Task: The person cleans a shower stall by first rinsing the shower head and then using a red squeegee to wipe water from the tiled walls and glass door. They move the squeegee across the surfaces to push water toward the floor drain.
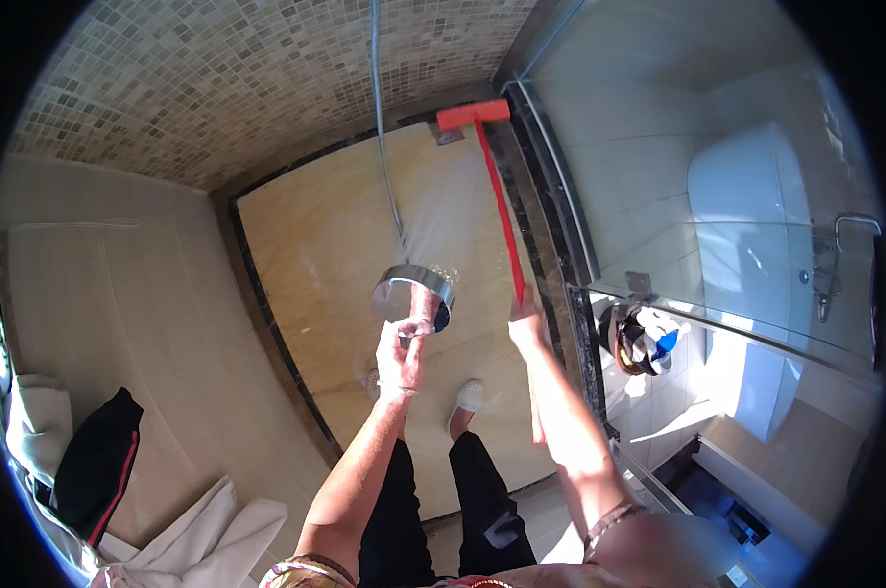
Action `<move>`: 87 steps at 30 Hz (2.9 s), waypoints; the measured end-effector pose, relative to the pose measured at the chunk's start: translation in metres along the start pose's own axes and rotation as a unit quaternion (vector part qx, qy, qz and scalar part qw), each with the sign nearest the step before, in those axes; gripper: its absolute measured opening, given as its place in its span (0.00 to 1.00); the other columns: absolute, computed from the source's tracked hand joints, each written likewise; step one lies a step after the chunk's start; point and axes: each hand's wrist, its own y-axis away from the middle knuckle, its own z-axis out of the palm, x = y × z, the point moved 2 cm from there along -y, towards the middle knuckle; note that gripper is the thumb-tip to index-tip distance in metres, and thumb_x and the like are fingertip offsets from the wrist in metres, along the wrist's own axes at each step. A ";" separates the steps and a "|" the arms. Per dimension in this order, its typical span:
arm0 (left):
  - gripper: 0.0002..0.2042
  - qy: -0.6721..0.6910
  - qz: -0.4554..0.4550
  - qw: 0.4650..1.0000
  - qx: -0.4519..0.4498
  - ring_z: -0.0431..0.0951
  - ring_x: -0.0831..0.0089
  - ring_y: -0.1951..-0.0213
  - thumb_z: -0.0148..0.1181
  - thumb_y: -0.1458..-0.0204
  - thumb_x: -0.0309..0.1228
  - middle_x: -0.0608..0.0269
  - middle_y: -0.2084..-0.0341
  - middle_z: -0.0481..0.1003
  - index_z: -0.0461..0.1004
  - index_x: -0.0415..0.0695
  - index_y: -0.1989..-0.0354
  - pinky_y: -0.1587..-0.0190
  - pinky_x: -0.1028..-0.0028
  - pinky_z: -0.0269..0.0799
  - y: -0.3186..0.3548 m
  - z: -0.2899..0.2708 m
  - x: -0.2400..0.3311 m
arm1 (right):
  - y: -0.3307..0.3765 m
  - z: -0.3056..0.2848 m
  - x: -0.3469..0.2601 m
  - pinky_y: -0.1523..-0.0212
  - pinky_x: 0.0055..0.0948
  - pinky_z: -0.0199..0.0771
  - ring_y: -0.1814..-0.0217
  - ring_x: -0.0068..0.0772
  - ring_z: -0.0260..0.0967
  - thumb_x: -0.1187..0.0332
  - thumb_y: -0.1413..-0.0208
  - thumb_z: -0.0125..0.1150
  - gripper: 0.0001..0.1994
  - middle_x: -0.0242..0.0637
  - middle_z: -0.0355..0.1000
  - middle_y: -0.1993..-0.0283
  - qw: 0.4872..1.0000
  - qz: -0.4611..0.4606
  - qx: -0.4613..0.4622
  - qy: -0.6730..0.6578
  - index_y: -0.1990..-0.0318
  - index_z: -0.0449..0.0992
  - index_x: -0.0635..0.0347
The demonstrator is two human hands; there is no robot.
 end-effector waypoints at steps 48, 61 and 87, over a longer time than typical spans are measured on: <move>0.09 0.045 -0.030 0.998 0.029 0.65 0.77 0.71 0.54 0.56 0.25 0.62 0.75 0.67 0.64 0.37 0.68 0.66 0.78 0.63 -0.021 0.014 -0.009 | 0.069 0.057 0.128 0.69 0.49 0.66 0.66 0.56 0.68 0.56 0.46 0.41 0.17 0.52 0.70 0.71 0.999 0.037 -0.019 -0.014 0.50 0.54 0.48; 0.09 -0.076 -0.037 0.996 0.026 0.63 0.72 0.77 0.56 0.58 0.27 0.59 0.81 0.64 0.61 0.39 0.72 0.73 0.73 0.62 -0.018 0.043 -0.027 | 0.093 0.049 0.055 0.62 0.46 0.67 0.59 0.54 0.67 0.55 0.47 0.41 0.17 0.54 0.69 0.65 0.986 0.100 -0.129 -0.011 0.52 0.55 0.47; 0.15 -0.123 0.039 0.992 -0.015 0.65 0.80 0.71 0.54 0.53 0.23 0.66 0.73 0.66 0.62 0.39 0.56 0.66 0.82 0.64 0.024 0.064 0.027 | 0.144 0.044 -0.012 0.93 0.22 0.55 0.91 0.23 0.57 0.54 0.43 0.36 0.21 0.30 0.60 0.86 0.861 0.068 -0.259 -0.434 0.44 0.51 0.47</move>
